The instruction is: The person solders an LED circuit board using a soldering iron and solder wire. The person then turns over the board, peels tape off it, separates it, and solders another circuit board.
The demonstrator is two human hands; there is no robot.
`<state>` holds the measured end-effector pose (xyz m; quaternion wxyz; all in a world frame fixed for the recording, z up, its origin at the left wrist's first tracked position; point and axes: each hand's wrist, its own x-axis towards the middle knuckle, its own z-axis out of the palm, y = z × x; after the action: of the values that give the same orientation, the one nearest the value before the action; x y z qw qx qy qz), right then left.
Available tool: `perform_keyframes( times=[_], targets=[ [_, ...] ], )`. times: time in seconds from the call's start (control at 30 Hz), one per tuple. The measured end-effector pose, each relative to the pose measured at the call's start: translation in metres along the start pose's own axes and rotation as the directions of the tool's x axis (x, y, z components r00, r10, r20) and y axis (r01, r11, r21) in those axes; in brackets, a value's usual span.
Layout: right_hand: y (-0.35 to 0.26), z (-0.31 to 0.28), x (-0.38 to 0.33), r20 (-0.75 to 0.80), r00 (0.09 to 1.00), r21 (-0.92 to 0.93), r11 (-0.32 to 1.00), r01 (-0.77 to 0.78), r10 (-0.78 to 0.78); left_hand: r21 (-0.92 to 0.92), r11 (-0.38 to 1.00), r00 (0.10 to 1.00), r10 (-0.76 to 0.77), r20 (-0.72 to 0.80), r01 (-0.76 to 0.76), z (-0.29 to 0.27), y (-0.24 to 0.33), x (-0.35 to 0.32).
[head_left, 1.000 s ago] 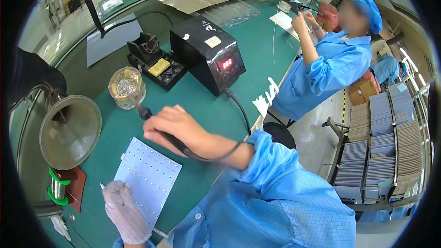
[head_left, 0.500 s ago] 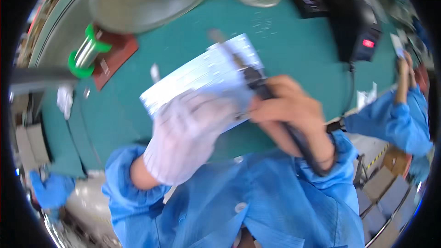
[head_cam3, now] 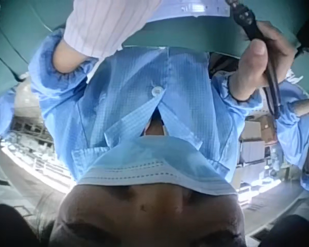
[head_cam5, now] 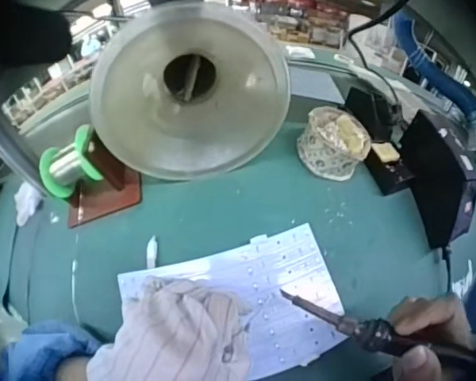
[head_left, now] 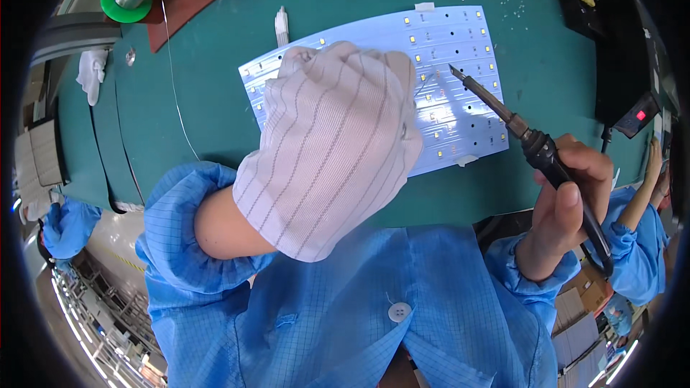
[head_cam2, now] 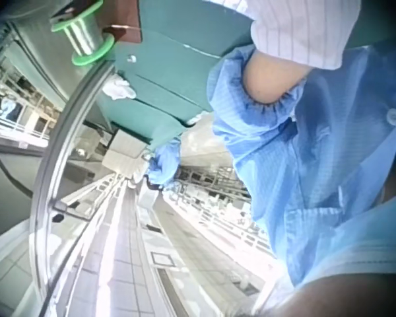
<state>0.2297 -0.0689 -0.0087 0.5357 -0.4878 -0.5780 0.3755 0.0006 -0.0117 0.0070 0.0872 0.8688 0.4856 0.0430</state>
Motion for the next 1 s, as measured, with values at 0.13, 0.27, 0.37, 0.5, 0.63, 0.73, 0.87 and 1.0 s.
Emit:
perform_keyframes(
  times=[0.13, 0.27, 0.37, 0.5, 0.63, 0.73, 0.87, 1.0],
  targets=[
    [0.010, 0.002, 0.001, -0.022, 1.000, -0.029, 0.999, 0.017, -0.018, -0.003, 1.000, 0.998, -0.002, -0.056, 0.002, 0.008, -0.001, 0.001],
    [0.016, -0.003, -0.001, 0.026, 0.999, -0.024, 0.999, 0.041, -0.040, -0.001, 0.999, 0.984, 0.041, -0.176, -0.041, 0.020, -0.004, 0.004],
    [0.018, -0.002, -0.002, 0.043, 0.998, -0.028, 0.999, 0.037, -0.036, 0.018, 1.000, 0.987, 0.005, -0.159, -0.003, 0.015, 0.000, 0.003],
    [0.023, -0.006, -0.002, 0.095, 0.991, -0.037, 0.995, 0.094, -0.090, -0.022, 0.999, 0.997, -0.029, -0.073, 0.027, 0.015, -0.002, 0.001],
    [0.022, -0.007, 0.004, 0.107, 0.988, -0.036, 0.993, 0.115, -0.110, -0.043, 0.999, 0.995, -0.032, -0.095, 0.028, 0.014, 0.001, 0.003],
    [0.022, -0.011, 0.008, 0.139, 0.988, -0.033, 0.996, 0.079, -0.074, 0.013, 0.996, 0.994, -0.084, -0.071, 0.085, 0.018, 0.002, 0.003],
    [0.021, -0.011, 0.009, 0.136, 0.989, -0.054, 0.997, 0.063, -0.055, -0.012, 0.999, 0.991, -0.031, -0.134, 0.029, 0.024, 0.001, 0.005],
    [0.022, -0.010, 0.005, 0.132, 0.988, -0.033, 0.996, 0.081, -0.076, -0.015, 1.000, 0.991, -0.023, -0.135, 0.021, 0.025, -0.001, 0.005]
  ],
)
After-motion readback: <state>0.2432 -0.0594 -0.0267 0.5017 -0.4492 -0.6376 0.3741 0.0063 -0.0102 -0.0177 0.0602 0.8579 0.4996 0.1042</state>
